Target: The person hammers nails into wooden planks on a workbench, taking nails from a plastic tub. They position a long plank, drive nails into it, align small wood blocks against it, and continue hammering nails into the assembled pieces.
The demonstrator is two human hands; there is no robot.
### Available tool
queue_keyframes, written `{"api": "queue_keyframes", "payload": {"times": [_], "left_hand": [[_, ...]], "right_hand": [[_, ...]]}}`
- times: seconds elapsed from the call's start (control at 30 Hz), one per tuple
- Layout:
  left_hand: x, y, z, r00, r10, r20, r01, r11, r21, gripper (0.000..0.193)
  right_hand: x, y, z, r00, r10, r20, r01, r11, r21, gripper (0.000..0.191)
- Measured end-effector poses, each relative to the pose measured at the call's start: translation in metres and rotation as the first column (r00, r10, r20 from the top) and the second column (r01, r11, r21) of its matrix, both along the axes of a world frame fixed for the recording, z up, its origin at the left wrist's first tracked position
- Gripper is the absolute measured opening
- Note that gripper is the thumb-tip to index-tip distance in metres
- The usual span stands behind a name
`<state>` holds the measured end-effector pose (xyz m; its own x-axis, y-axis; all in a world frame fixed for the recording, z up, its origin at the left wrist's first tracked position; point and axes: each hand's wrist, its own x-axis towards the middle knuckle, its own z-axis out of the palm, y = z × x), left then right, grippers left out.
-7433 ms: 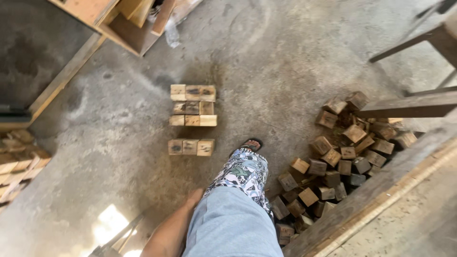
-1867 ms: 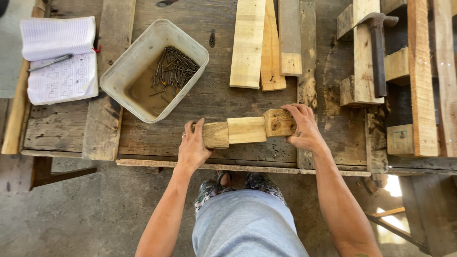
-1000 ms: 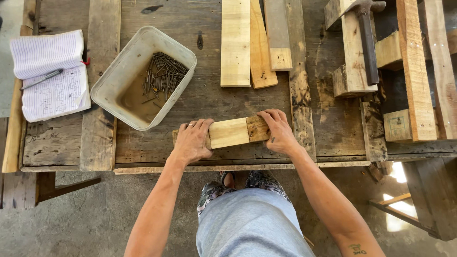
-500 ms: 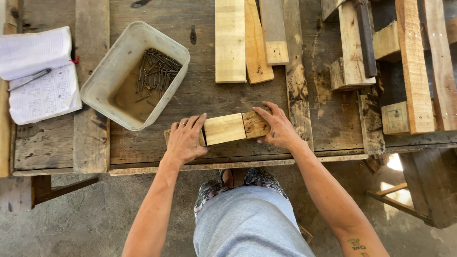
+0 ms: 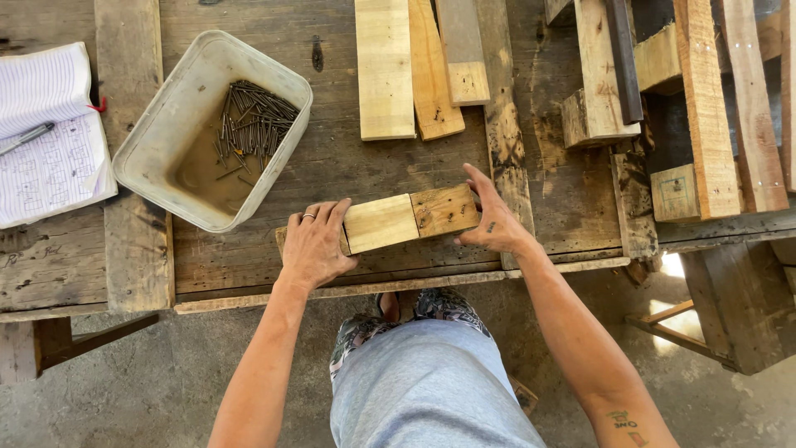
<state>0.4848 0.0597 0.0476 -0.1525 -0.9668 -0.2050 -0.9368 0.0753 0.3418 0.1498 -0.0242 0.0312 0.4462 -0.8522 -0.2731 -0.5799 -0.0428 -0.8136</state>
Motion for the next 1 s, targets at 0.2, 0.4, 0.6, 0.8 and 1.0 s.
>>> {"api": "queue_keyframes", "payload": {"times": [0.2,0.4,0.6,0.8,1.0], "left_hand": [[-0.001,0.0,0.003,1.0,0.01,0.001,-0.01,1.0,0.017,0.107],[0.0,0.001,0.006,1.0,0.019,-0.003,-0.019,1.0,0.017,0.107],[0.001,0.0,0.005,1.0,0.027,-0.012,-0.026,0.999,0.045,0.107],[0.003,0.001,0.005,1.0,0.018,-0.016,-0.017,0.999,0.041,0.106],[0.002,0.001,0.007,1.0,0.018,-0.012,-0.017,0.999,0.049,0.106]], "right_hand": [[0.013,0.006,-0.014,1.0,-0.019,0.004,0.019,0.997,-0.079,0.135],[0.0,0.003,-0.009,0.995,-0.098,0.027,0.094,0.989,0.113,0.125],[-0.022,-0.008,0.01,0.97,-0.212,0.12,0.179,0.954,0.241,0.098],[-0.01,-0.018,0.015,0.929,-0.319,-0.19,0.33,0.944,0.028,0.07],[0.001,-0.025,0.023,0.965,-0.188,-0.182,0.22,0.96,0.173,0.056]]}}
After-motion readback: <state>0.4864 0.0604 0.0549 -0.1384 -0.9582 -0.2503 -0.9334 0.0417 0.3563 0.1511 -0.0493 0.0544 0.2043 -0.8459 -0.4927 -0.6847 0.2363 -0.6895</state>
